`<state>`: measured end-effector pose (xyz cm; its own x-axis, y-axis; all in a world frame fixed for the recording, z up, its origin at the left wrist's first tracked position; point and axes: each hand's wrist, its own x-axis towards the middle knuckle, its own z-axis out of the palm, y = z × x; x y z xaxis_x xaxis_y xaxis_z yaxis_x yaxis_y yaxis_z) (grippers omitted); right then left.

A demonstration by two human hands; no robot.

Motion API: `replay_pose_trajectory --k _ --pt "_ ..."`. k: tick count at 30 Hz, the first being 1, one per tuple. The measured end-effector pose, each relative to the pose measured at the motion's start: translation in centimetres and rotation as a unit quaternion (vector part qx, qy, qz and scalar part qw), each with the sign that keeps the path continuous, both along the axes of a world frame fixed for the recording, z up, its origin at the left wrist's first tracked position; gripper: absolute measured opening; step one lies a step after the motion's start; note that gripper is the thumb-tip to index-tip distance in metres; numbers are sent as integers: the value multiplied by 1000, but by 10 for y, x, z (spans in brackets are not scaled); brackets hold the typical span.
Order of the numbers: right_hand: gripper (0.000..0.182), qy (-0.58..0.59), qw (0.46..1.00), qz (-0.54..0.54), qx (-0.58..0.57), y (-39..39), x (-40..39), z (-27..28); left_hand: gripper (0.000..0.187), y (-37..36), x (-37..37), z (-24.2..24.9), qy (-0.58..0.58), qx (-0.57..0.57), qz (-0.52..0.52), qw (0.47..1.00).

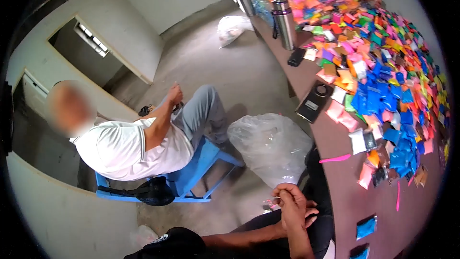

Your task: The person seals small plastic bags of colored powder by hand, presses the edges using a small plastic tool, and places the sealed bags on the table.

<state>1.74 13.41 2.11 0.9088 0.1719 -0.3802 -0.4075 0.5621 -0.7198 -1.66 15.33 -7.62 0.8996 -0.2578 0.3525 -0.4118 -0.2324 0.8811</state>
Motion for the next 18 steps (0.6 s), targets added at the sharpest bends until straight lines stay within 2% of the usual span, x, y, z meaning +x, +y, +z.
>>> replay_pose_trajectory --k 3,5,9,18 --pt "16 -38 999 3 -27 -11 -11 3 35 0 -3 2 2 9 -5 1000" --pt "17 -92 990 25 -105 -21 -20 10 35 -2 -6 3 4 14 -9 1000" --pt "18 -183 972 -12 -148 -44 -37 32 35 -4 -12 6 16 23 -19 999" --pt "17 -210 965 -94 -126 -84 -65 35 35 1 -19 23 65 26 -55 996"
